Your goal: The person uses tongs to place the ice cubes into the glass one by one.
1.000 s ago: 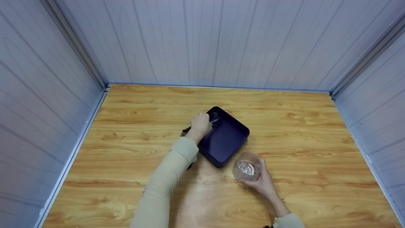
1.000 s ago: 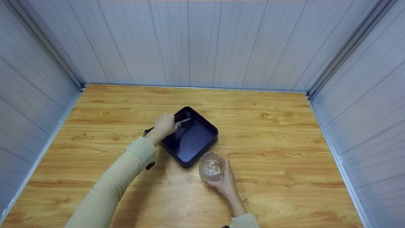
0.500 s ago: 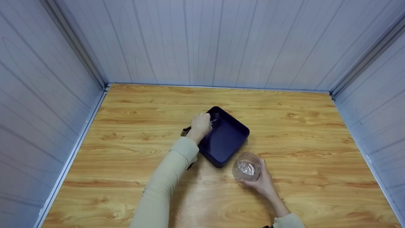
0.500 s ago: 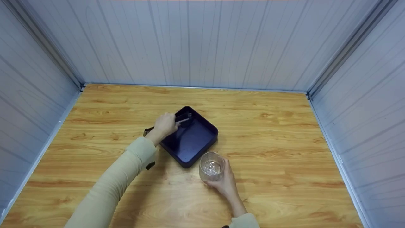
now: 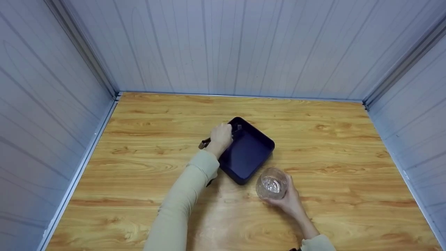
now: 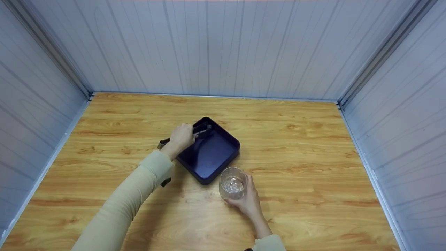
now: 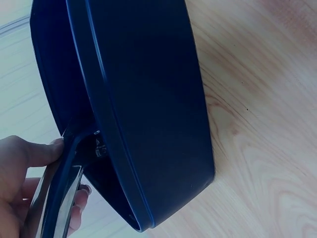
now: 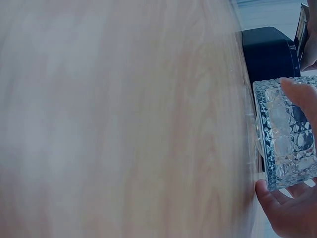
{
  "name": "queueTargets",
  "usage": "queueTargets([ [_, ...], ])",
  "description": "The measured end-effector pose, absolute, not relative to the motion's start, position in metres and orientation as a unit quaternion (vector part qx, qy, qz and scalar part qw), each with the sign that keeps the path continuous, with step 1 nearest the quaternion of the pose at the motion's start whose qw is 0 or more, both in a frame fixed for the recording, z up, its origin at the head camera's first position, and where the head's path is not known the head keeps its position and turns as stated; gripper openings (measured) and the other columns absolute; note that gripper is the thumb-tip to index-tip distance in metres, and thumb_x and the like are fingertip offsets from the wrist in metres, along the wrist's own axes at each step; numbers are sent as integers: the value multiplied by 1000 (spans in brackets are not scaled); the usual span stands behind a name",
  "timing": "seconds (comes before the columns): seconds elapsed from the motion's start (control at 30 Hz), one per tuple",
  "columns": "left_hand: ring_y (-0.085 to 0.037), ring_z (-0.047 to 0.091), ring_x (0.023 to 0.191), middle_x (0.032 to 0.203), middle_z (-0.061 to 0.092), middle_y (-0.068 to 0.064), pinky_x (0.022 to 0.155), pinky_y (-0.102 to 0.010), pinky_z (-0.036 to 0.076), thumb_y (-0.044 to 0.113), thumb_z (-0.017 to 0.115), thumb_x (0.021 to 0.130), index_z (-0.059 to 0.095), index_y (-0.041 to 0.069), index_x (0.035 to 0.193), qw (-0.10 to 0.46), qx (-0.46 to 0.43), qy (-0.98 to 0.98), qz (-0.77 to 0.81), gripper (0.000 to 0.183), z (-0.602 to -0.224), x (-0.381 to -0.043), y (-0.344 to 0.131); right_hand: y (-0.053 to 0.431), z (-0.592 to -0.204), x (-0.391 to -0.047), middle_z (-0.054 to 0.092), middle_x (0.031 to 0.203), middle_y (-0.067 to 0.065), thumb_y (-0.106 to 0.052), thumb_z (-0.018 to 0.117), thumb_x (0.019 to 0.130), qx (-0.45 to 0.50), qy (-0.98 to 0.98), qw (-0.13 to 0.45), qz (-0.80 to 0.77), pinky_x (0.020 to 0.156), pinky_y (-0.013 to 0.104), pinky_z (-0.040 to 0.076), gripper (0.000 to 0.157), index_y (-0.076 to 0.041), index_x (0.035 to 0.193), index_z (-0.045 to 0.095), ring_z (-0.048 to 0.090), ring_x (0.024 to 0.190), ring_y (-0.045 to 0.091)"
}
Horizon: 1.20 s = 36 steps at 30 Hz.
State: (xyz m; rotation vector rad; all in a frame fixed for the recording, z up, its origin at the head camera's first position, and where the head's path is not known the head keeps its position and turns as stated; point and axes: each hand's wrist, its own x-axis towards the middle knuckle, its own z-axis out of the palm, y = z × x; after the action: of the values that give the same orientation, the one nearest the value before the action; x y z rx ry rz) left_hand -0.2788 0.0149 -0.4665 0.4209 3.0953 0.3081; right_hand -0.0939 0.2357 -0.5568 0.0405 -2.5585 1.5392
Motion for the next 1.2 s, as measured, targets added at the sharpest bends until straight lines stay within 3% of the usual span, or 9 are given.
queueTargets([
  [0.37,-28,60,84,95,63,-12,67,-42,48,22,60,83,66,7,93,17,145,987,71,19,-465,-280,17,236,-558,-94,48,121,18,-18,86,50,23,-855,80,513,93,48,31,95,-6,128,34,43,112,34],
  [0.83,-28,60,85,96,62,-12,65,-40,49,14,55,83,64,6,93,26,153,985,76,16,-466,-280,23,237,-557,-94,49,119,21,-18,86,50,28,-860,89,501,91,50,32,96,-4,128,33,45,110,37],
  [1.2,-25,61,82,91,63,-12,65,-38,49,8,48,87,65,6,90,1,161,985,64,17,-469,-277,24,237,-557,-94,48,123,17,-20,87,48,25,-856,83,510,93,48,32,98,-8,129,34,44,113,33],
])
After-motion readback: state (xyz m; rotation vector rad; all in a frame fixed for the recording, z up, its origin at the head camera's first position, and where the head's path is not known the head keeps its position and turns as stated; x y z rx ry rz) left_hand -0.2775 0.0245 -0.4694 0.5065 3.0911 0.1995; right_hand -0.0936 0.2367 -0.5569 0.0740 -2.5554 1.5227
